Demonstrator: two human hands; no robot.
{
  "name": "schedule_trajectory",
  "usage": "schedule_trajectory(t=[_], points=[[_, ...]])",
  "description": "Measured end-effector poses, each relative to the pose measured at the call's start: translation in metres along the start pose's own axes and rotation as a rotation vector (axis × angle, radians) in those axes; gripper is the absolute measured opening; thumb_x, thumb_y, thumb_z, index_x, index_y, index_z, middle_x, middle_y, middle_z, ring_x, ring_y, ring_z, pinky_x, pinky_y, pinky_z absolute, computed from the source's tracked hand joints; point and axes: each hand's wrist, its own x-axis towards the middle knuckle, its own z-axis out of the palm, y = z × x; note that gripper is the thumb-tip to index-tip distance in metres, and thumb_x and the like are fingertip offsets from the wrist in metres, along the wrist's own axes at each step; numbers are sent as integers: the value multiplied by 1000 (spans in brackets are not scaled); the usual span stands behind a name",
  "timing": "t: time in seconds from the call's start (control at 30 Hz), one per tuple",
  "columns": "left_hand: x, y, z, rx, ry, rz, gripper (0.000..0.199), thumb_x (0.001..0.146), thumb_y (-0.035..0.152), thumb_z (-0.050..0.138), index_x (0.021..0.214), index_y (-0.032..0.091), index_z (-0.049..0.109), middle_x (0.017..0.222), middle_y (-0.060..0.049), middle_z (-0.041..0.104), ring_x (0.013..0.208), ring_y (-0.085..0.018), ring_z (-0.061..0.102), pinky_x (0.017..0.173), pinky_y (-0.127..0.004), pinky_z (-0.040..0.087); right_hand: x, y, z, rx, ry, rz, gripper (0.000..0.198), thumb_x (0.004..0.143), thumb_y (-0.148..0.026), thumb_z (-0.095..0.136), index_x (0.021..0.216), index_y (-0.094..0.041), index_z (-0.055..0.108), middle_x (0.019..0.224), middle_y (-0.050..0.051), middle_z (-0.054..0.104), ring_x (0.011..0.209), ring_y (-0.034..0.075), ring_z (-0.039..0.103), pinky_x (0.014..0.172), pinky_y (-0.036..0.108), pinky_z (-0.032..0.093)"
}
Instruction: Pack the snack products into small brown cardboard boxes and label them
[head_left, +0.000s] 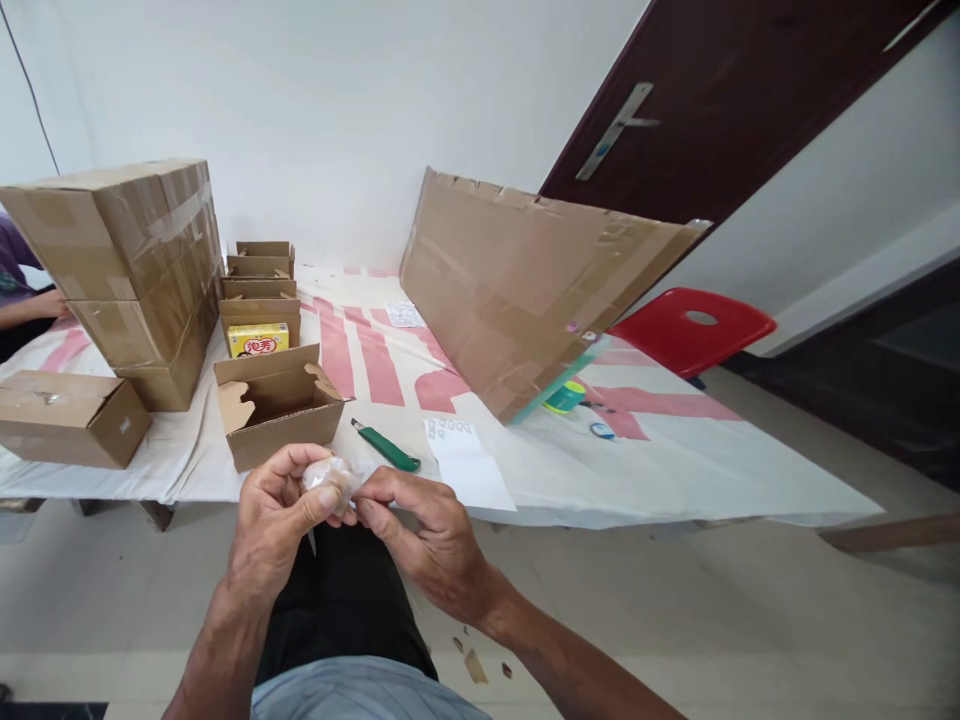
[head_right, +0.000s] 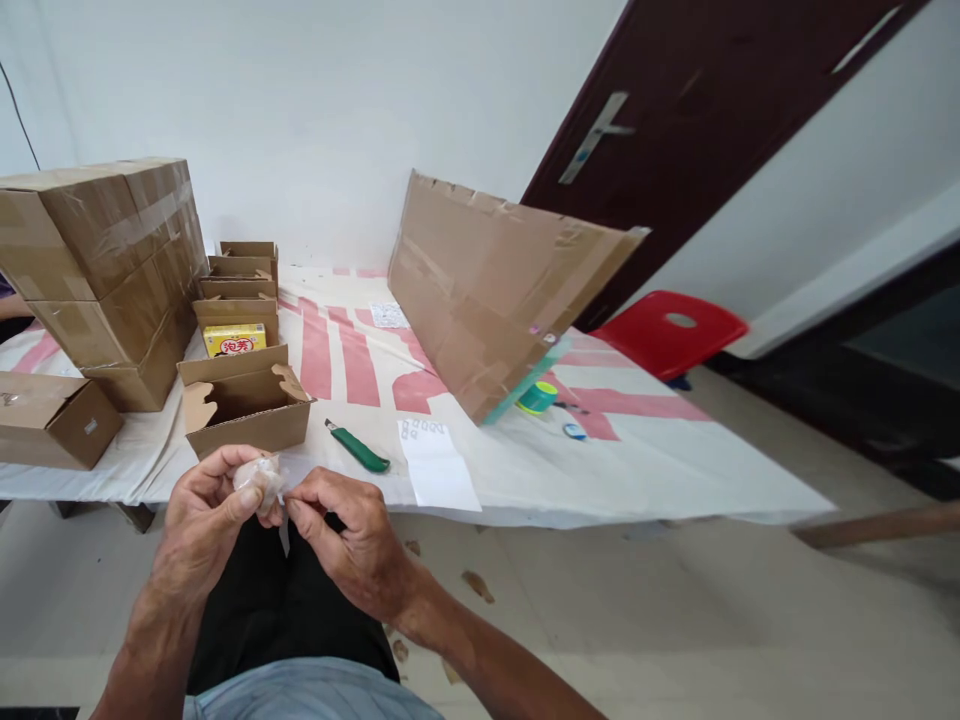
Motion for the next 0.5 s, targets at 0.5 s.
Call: schedule_trajectory(t=[0.5], points=[[8,-9,-2,264,188,121,28,80,29,86,101,16,73,72,1,70,53,-9,59,50,-20,51,-11,-2,43,200,179,352,25,99,-28,61,77,-20,69,65,-2,67,57,11,62,59,20,51]])
